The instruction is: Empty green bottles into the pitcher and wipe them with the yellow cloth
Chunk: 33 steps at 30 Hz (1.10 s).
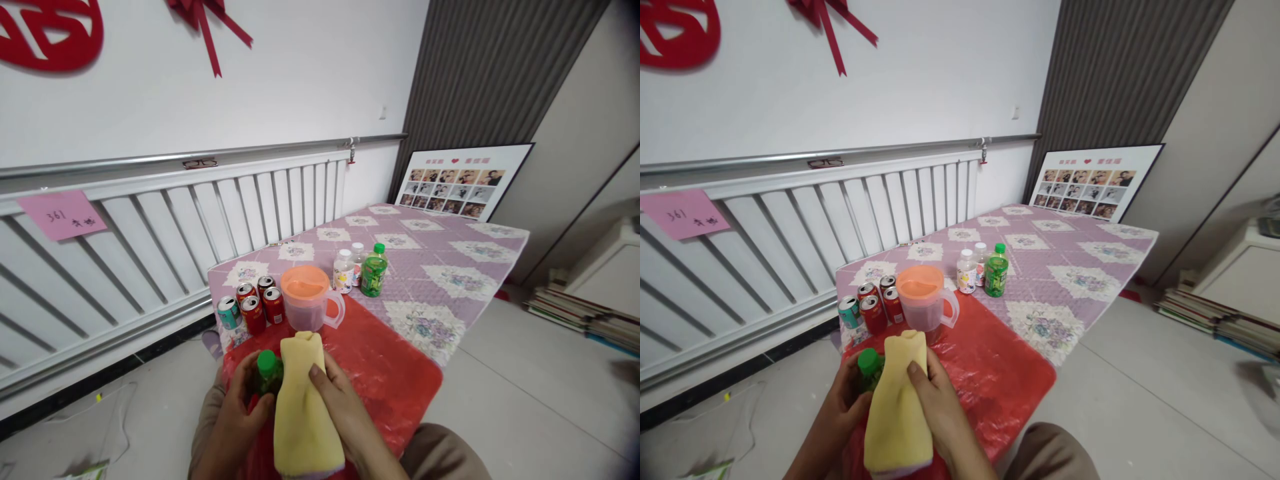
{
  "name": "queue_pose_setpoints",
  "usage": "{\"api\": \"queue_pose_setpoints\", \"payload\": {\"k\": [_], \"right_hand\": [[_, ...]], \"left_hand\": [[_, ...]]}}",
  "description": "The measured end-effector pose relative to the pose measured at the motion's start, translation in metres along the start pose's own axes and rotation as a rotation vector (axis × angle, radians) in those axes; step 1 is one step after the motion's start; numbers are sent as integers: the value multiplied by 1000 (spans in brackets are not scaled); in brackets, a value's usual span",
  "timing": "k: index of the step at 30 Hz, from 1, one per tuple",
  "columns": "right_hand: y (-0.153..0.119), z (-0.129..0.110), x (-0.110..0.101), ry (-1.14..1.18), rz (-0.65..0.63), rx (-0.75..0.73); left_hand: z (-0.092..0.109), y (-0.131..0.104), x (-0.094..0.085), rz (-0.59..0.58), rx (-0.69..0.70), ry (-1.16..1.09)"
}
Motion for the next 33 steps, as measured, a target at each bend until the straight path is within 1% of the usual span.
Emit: {"api": "queue_pose_setpoints", "payload": {"k": [2,4,5,7,9,10,11,13,15,17,20,22,25,27,29,31,33], "right_hand": [[2,7,-3,7,10,23],[6,16,-12,-39,30,47],[8,21,-17,-88,40,52],[11,29,-29,-264,66,22],[12,32,-39,-502,90,-53],[12,33,-42,-609,94,-90],[11,33,-45,-691,91,-119],[10,31,-46,-762,76,-141],[9,26,-43,-744,72,-138],[7,19,-37,-648,79,-119],[4,5,-23,-390,49,-69],[2,-4,-13,-232,8,-44],[1,-9,-3,-118,-30,-37],[3,-5,-4,-110,-32,-28],[7,5,-12,-141,-16,0],[11,17,-24,-226,8,21],[15,27,-37,-380,34,-12]], "left_hand": [[-4,0,-2,17,-32,-58],[-10,-1,-4,55,-65,-81],[-12,-2,-5,65,-74,-83],[-13,-3,-6,52,-69,-63],[-9,-4,-4,36,-39,11],[-6,-5,-2,48,-17,73],[-2,-5,-1,70,9,142],[6,-5,2,124,64,267],[11,-4,4,146,92,332],[14,-3,5,121,67,348],[13,-2,4,75,4,273],[12,-1,4,44,5,201],[9,-1,3,-13,31,147],[6,0,2,-43,33,107],[2,1,1,-54,22,59],[-1,1,-1,-52,-1,30],[-1,1,-3,-50,-18,36]]}}
Point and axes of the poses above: each hand's wrist, its own y-axis towards the middle knuckle, its own x-axis out of the palm, z = x × y, the point moved 2 cm from there along y, towards the middle knuckle, and after that the axes turned 2 degrees about y, right-handed, at the moved point
